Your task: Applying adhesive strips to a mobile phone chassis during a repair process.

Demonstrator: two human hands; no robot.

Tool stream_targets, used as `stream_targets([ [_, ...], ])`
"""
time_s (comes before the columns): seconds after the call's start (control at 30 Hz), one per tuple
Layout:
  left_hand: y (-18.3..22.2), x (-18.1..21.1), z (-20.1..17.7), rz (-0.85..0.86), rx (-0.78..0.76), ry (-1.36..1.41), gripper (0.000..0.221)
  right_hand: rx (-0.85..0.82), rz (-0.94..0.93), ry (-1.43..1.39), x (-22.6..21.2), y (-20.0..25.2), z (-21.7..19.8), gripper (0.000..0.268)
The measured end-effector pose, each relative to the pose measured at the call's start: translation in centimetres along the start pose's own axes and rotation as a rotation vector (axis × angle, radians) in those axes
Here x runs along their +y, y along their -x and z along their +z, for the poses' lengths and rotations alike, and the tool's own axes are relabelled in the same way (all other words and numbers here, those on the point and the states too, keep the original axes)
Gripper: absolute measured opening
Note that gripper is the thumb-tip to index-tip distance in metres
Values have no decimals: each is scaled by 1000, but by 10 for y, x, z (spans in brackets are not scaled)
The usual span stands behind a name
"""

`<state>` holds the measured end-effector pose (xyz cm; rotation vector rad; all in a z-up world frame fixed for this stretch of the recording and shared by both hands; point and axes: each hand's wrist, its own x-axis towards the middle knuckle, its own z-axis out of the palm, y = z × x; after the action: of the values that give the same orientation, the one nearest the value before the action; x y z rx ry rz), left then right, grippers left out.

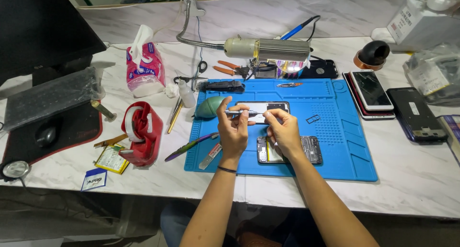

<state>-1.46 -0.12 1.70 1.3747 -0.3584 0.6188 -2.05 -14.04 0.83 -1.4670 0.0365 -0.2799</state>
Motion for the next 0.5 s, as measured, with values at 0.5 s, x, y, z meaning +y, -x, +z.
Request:
stream_targets([
  [0.5, 10, 0, 3, 227, 10, -72, 50, -23, -13, -151, 7, 3, -5, 34],
])
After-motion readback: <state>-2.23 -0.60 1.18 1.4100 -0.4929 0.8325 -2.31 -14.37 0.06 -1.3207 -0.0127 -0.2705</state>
